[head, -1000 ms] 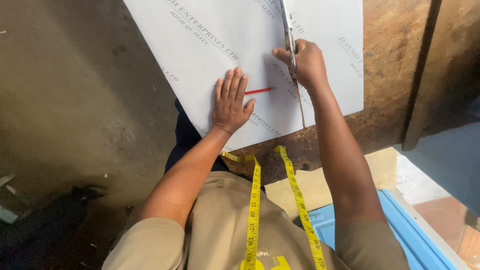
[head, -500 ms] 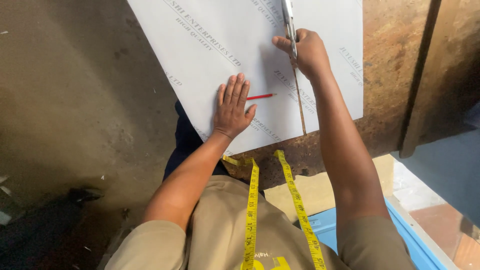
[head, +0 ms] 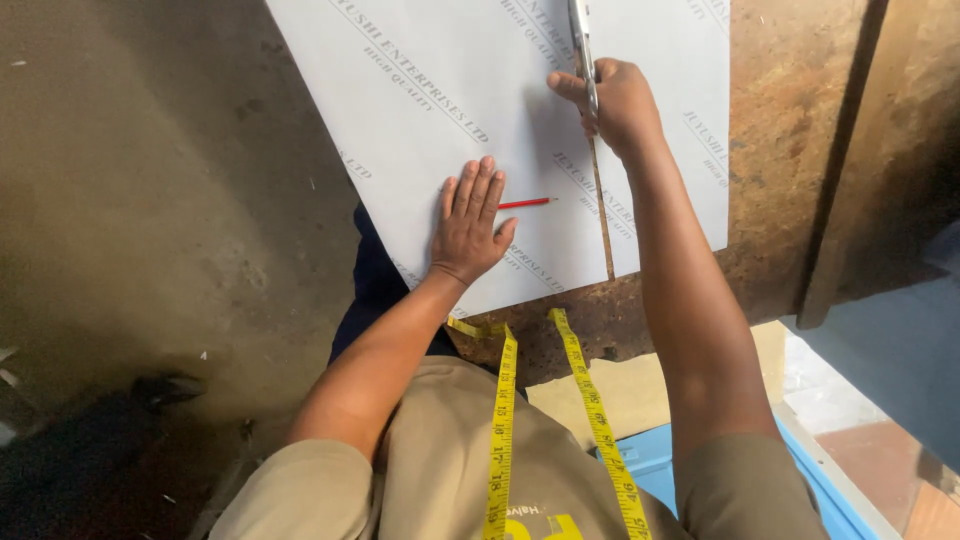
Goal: The person uses large shears to cut a sheet of white paper on a wooden workbench. They hold the paper steady with one hand while cutting along a marked line with the other. The person briefly moves the cut piece aside and continues cutting the remaining sheet.
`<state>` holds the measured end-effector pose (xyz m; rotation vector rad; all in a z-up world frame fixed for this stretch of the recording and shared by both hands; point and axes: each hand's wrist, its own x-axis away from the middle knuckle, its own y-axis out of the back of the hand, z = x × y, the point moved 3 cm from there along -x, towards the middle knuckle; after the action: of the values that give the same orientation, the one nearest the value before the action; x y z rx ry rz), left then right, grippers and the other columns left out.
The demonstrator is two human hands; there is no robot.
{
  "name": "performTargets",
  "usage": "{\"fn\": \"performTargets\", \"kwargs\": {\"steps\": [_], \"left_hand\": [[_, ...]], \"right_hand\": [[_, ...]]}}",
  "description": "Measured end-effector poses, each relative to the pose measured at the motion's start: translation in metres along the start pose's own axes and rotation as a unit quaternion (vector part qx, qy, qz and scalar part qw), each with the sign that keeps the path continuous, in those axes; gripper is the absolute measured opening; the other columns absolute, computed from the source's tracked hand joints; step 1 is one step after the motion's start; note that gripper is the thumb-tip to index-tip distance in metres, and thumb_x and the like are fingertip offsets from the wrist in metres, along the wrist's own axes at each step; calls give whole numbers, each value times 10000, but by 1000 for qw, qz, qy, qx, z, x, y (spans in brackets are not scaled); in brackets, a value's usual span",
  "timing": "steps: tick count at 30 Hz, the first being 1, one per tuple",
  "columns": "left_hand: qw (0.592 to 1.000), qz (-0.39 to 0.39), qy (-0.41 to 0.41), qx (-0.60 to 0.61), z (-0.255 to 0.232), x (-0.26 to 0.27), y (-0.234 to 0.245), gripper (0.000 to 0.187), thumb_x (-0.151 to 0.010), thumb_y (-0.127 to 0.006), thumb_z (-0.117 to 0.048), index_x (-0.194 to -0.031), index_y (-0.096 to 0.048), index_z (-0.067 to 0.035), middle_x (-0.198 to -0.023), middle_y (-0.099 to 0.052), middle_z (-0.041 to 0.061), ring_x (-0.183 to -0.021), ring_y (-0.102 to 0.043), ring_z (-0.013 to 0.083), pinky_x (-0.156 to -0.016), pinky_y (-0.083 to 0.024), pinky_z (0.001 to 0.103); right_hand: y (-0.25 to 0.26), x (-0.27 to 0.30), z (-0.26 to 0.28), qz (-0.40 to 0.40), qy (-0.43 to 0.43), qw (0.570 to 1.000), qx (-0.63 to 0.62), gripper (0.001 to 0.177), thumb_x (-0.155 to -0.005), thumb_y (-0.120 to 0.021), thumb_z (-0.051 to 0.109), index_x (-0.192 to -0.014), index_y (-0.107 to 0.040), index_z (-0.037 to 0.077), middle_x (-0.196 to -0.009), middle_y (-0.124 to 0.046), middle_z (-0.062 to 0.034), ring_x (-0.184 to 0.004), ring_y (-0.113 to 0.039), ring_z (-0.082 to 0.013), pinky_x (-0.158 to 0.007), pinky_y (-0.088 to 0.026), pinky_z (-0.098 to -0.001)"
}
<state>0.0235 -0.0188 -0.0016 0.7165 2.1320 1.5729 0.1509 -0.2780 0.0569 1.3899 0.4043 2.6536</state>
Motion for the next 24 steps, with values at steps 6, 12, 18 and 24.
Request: {"fn": "performTargets", "kwargs": {"steps": [6,12,18,24], "left_hand": [[1000,9,0,3,0,-1,0,715,-1176,-467,-518,-1715,-283,-85,-1782,-284,131,-1671,-279,323,-1376,-255,547],[1000,-3,3,11,1,-3,1,700,-1173,-456,-515,-1703,-318,-78,-1770,-314,137,-1659,-298,322,-1366,-263,546],[1000,-5,4,11,0,-1,2,693,-1170,-452,-513,-1698,-334,-81,-1764,-330,133,-1653,-311,316,-1366,-241,535],[1000,-8,7,20,-1,-1,-1,688,-1168,-439,-506,-1701,-334,-84,-1769,-320,126,-1657,-304,312,-1363,-258,546]], "right_hand": [[3,-15,20,-1,12,1000,10,505,-932,-861,489,-862,-480,164,-639,-501,15,-541,-459,-117,-527,-398,-297],[-1,-15,19,1,34,999,-29,489,-936,-883,427,-842,-481,166,-605,-472,6,-496,-417,-117,-486,-359,-291],[1,-20,19,1,35,999,-15,438,-929,-882,405,-848,-532,155,-633,-500,13,-545,-489,-119,-523,-413,-286],[2,-44,43,-9,30,999,6,547,-946,-880,440,-802,-431,164,-636,-511,-4,-515,-468,-128,-494,-404,-296]]}}
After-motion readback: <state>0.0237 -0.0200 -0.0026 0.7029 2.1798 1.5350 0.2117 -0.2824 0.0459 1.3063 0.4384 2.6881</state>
